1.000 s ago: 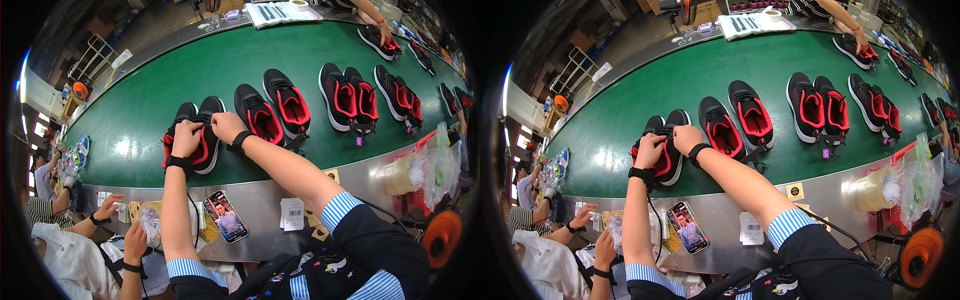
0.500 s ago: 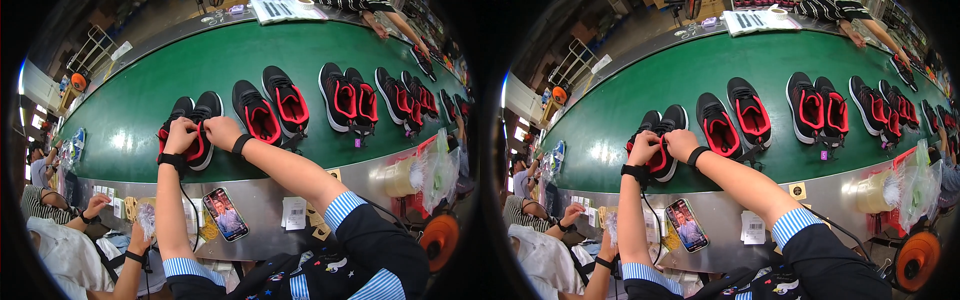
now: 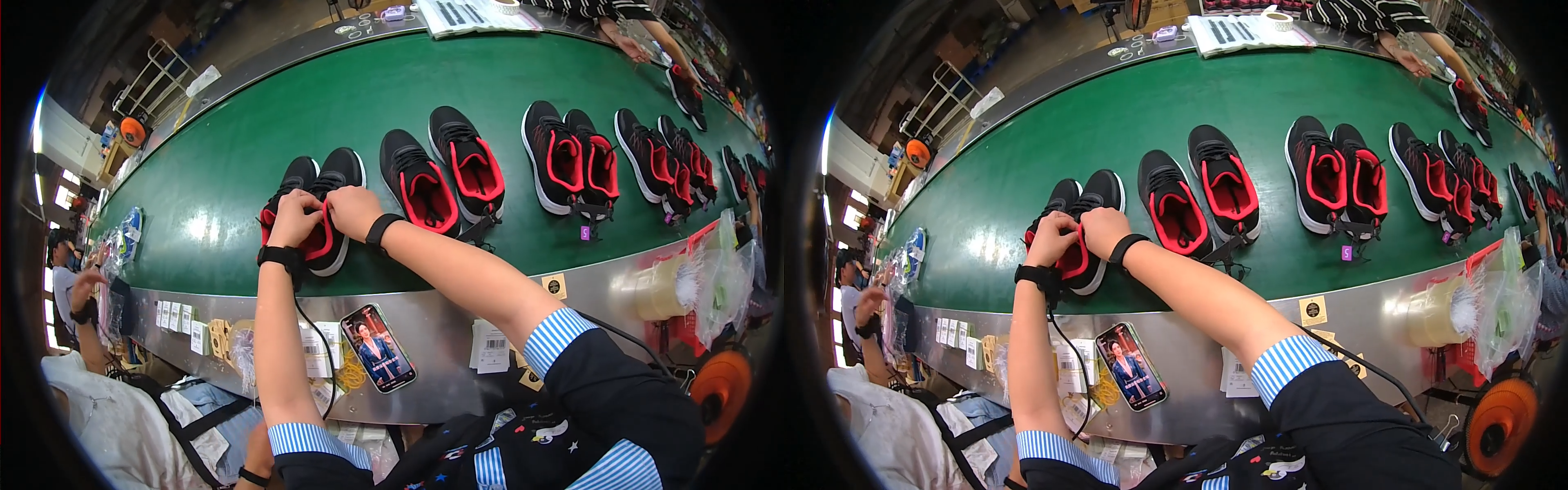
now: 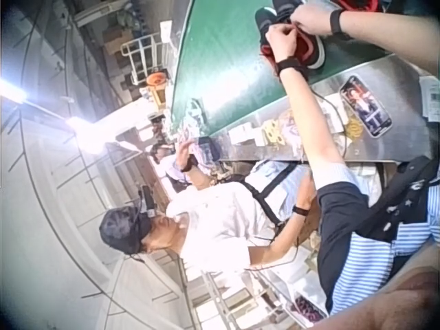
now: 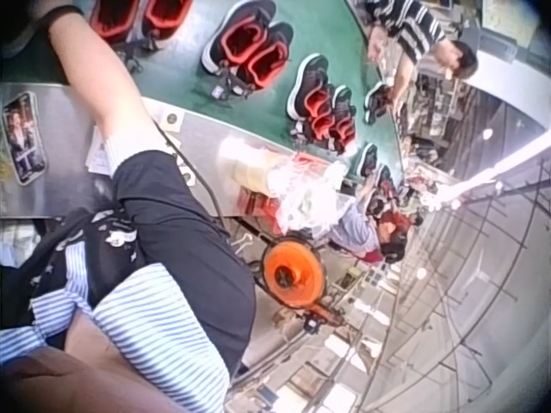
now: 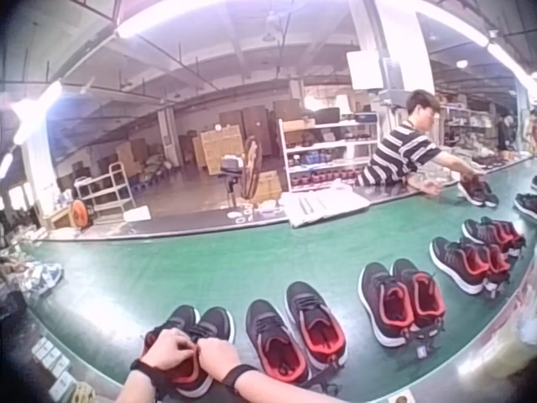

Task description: The person is attaching labels and tags to black and red sneakers on an assembly line.

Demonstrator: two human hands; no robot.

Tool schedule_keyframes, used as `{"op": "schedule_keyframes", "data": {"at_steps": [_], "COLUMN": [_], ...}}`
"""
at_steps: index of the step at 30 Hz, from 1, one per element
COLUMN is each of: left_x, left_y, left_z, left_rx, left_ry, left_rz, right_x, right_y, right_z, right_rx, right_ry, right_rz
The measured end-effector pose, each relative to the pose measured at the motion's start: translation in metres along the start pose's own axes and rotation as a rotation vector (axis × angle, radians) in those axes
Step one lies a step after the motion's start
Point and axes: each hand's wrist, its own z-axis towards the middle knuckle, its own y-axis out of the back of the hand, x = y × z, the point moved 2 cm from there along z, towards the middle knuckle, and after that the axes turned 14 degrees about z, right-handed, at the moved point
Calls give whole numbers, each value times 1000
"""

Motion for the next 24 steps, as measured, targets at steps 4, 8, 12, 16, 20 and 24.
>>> {"op": "schedule_keyframes", "data": {"at_steps": [4, 8, 12, 16, 20, 24], "left_x": [-3, -11, -7, -26, -42, -45], "left_y": [0, 0, -4, 7, 8, 2], "left_z": [-3, -2, -6, -6, -6, -6], "left_rx": [-54, -160, -264, -242, -337, -301], "left_ry": [30, 253, 197, 295, 192, 360], "left_rz": [142, 18, -236, -509, -365, -409], "right_x": [-1, -10, -5, -6, -13, -16], "right_y": [4, 20, 7, 14, 13, 5], "right_z": [-7, -4, -3, -5, 5, 8], "right_rx": [-115, -281, 6, -81, -28, 78], "right_ry": [31, 25, -119, -161, -206, -211], "right_rz": [23, 82, -40, 288, 663, 1021]}}
